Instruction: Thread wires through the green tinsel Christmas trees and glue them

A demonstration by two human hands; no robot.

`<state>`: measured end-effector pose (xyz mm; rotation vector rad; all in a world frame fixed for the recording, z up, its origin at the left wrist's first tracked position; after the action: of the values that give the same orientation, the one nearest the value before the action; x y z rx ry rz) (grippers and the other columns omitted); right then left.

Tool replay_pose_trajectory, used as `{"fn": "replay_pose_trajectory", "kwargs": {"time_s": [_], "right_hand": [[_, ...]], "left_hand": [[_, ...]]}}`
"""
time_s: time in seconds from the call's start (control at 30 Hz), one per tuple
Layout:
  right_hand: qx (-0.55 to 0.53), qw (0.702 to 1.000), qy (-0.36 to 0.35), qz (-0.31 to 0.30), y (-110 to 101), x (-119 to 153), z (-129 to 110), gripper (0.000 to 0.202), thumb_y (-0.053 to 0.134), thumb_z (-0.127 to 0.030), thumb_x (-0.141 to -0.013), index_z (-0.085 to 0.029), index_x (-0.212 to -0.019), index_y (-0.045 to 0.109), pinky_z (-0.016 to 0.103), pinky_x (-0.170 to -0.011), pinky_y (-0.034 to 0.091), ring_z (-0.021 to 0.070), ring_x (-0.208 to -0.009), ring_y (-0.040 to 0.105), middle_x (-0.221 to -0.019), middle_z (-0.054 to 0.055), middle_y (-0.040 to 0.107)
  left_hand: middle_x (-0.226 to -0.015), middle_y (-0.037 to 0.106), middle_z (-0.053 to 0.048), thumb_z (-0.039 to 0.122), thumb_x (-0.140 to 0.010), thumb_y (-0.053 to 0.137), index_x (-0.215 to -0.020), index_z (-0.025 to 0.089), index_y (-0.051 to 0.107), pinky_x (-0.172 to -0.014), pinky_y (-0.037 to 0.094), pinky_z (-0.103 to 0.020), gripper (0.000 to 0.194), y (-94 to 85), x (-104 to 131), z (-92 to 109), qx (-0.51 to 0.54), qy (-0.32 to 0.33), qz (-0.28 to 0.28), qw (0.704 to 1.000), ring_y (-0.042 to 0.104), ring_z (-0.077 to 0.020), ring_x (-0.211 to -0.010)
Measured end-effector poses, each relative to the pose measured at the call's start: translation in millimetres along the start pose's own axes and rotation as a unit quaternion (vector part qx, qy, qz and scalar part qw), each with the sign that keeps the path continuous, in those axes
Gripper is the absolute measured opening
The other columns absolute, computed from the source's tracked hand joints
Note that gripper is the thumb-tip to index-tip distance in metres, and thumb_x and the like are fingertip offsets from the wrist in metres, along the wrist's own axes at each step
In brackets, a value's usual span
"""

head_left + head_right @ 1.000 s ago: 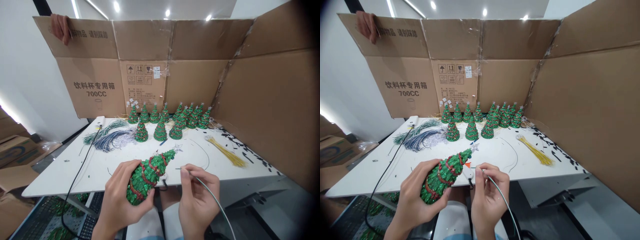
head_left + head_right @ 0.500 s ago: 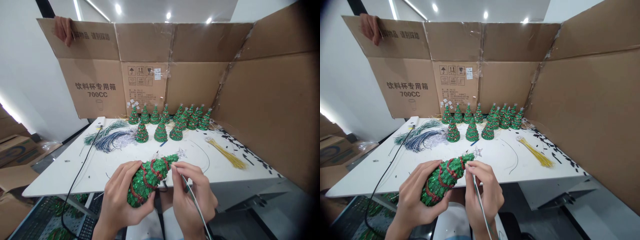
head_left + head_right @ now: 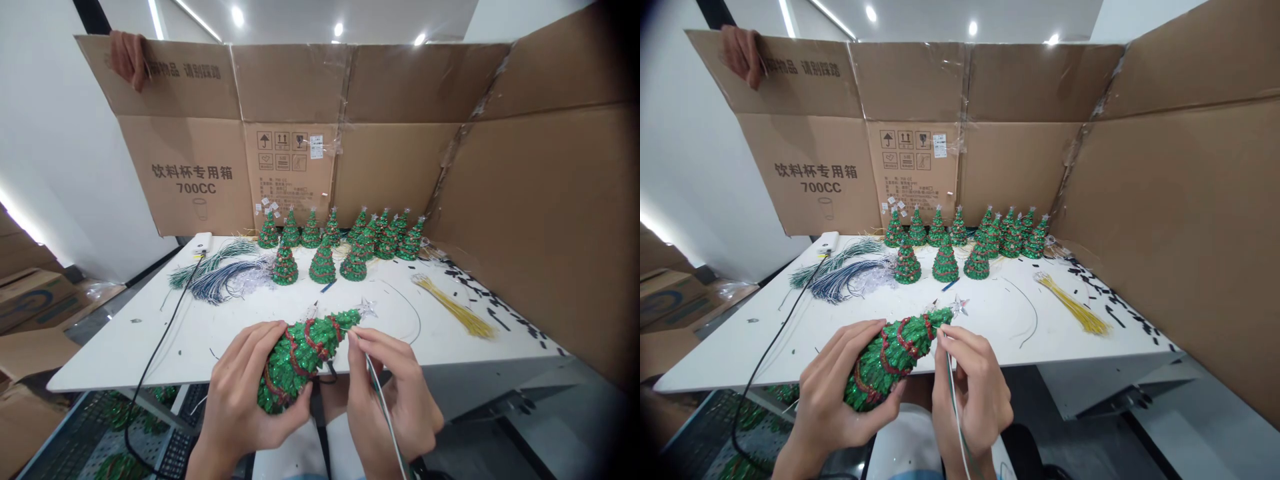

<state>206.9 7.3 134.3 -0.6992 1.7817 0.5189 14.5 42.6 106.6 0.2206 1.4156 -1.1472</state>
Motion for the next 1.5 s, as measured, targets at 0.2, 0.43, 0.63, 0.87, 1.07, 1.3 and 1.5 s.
{"fn": "replay_pose_trajectory", "kwargs": {"time_s": [0.2,0.43,0.63,0.87,1.07,1.3,1.5], "right_hand": [[-0.008,1.000,0.001,-0.019,4,0,-2,0.035,0.083,0.010,-0.089,-0.016,-0.112,0.076,0.030,-0.073,0.069,0.0201,-0.088,0.084,-0.100,0.008,0.085],[-0.025,0.999,-0.002,-0.033,7,-3,-2,0.033,0.081,0.010,-0.090,-0.015,-0.110,0.076,0.031,-0.078,0.070,0.0192,-0.089,0.084,-0.100,0.009,0.086],[-0.038,0.998,0.027,-0.050,10,-1,3,0.033,0.078,0.006,-0.094,-0.022,-0.111,0.075,0.031,-0.072,0.070,0.0203,-0.087,0.085,-0.100,0.006,0.086],[-0.061,0.996,0.051,-0.048,13,6,10,0.032,0.075,0.007,-0.095,-0.021,-0.112,0.074,0.030,-0.076,0.070,0.0193,-0.091,0.084,-0.101,0.007,0.085],[-0.023,0.999,0.010,-0.040,13,3,7,0.033,0.079,0.009,-0.092,-0.018,-0.111,0.076,0.029,-0.077,0.070,0.0186,-0.090,0.084,-0.101,0.007,0.086],[0.006,0.999,-0.008,-0.033,11,1,8,0.033,0.082,0.010,-0.090,-0.017,-0.108,0.076,0.028,-0.075,0.069,0.0180,-0.086,0.084,-0.099,0.008,0.086],[-0.052,0.997,0.029,-0.056,16,5,17,0.031,0.077,0.009,-0.093,-0.019,-0.107,0.076,0.030,-0.082,0.070,0.0185,-0.090,0.085,-0.100,0.006,0.086]], "left_hand": [[-0.131,0.077,-0.019,0.021,-0.081,0.085,-0.151,0.015,0.059,-0.102,0.066,-0.053,0.074,1.0,-1,0,-0.016,0.007,-0.001,1.000,0.074,-0.0370,-0.122],[-0.131,0.077,-0.020,0.022,-0.081,0.085,-0.149,0.011,0.061,-0.103,0.066,-0.053,0.073,0.1,0,0,-0.036,0.015,0.003,0.999,0.074,-0.0362,-0.122],[-0.130,0.077,-0.020,0.021,-0.082,0.084,-0.150,0.013,0.060,-0.102,0.067,-0.053,0.073,0.9,0,-2,-0.034,0.014,0.004,0.999,0.075,-0.0359,-0.121],[-0.131,0.077,-0.020,0.022,-0.082,0.083,-0.150,0.014,0.060,-0.102,0.067,-0.054,0.072,0.8,1,-3,-0.037,0.010,0.002,0.999,0.074,-0.0363,-0.122],[-0.131,0.077,-0.020,0.022,-0.081,0.084,-0.150,0.012,0.060,-0.102,0.067,-0.054,0.073,5.0,2,-5,-0.038,0.014,-0.005,0.999,0.074,-0.0363,-0.122],[-0.131,0.077,-0.020,0.021,-0.080,0.085,-0.150,0.012,0.060,-0.102,0.067,-0.055,0.075,4.8,2,-5,-0.037,0.013,0.000,0.999,0.075,-0.0371,-0.121],[-0.131,0.078,-0.019,0.022,-0.081,0.083,-0.152,0.017,0.058,-0.101,0.068,-0.055,0.075,4.8,3,-8,-0.043,0.010,-0.003,0.999,0.075,-0.0375,-0.121]]}}
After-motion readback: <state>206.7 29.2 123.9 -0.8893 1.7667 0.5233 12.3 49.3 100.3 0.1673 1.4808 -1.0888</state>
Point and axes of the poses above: each hand's wrist, its own x-axis away from the middle knuckle, its own y-axis out of the palm, z = x × y, the point moved 10 cm from there along -x, towards the middle knuckle
